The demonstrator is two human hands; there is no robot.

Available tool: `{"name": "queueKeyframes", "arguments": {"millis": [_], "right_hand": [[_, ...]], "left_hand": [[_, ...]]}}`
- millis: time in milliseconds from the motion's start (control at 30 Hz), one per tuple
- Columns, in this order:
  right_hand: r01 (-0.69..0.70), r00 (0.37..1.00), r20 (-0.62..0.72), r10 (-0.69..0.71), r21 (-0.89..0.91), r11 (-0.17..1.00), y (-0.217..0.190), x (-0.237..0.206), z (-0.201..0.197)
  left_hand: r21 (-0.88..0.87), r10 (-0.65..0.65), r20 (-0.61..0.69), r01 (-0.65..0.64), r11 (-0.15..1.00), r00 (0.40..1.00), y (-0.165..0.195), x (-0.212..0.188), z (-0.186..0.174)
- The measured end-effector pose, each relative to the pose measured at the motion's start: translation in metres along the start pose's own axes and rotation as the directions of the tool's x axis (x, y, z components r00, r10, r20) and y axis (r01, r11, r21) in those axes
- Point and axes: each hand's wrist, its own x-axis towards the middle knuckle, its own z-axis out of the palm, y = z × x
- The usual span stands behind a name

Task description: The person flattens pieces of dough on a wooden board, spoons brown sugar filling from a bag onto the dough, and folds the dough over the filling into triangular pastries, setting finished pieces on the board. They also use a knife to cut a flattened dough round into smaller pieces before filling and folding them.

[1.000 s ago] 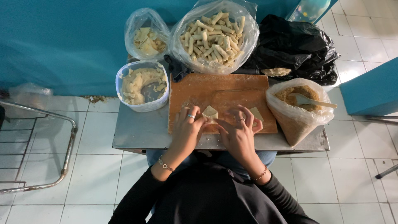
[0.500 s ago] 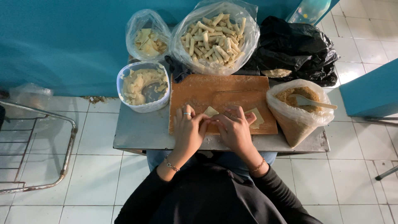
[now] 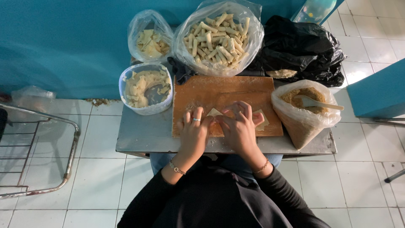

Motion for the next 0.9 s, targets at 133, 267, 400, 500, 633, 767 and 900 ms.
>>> {"name": "queueKeyframes", "arguments": {"millis": [133, 267, 400, 500, 633, 767, 900], "right_hand": [[-0.004, 0.999, -0.035, 0.001, -0.062, 0.998, -0.002, -0.005, 0.004], [-0.007, 1.000, -0.022, 0.006, -0.083, 0.996, -0.001, -0.006, 0.008], [-0.019, 1.000, -0.011, 0.018, -0.120, 0.993, 0.001, -0.007, 0.013], [-0.015, 1.000, -0.021, 0.012, -0.114, 0.993, 0.004, -0.007, 0.018], [0.003, 0.999, -0.035, -0.008, -0.147, 0.989, 0.007, -0.008, 0.021], [-0.007, 0.996, -0.089, -0.014, -0.234, 0.972, 0.004, -0.014, 0.022], [-0.038, 0.998, -0.060, 0.025, -0.216, 0.976, 0.005, -0.014, 0.024]], "left_hand": [[-0.095, -0.057, 0.080, 0.064, 0.993, 0.995, -0.003, 0.006, 0.000], [-0.147, -0.128, 0.162, 0.152, 0.977, 0.978, -0.003, 0.009, -0.001], [-0.101, -0.112, 0.036, 0.115, 0.988, 0.993, 0.001, 0.001, -0.002], [0.024, -0.019, 0.002, 0.019, 1.000, 1.000, 0.003, -0.008, 0.000], [0.151, 0.004, 0.061, -0.013, 0.988, 0.998, 0.007, -0.014, 0.010], [0.166, 0.001, 0.041, -0.008, 0.986, 0.999, 0.009, -0.016, 0.017], [0.156, -0.017, 0.096, 0.002, 0.988, 0.995, 0.010, -0.014, 0.017]]}}
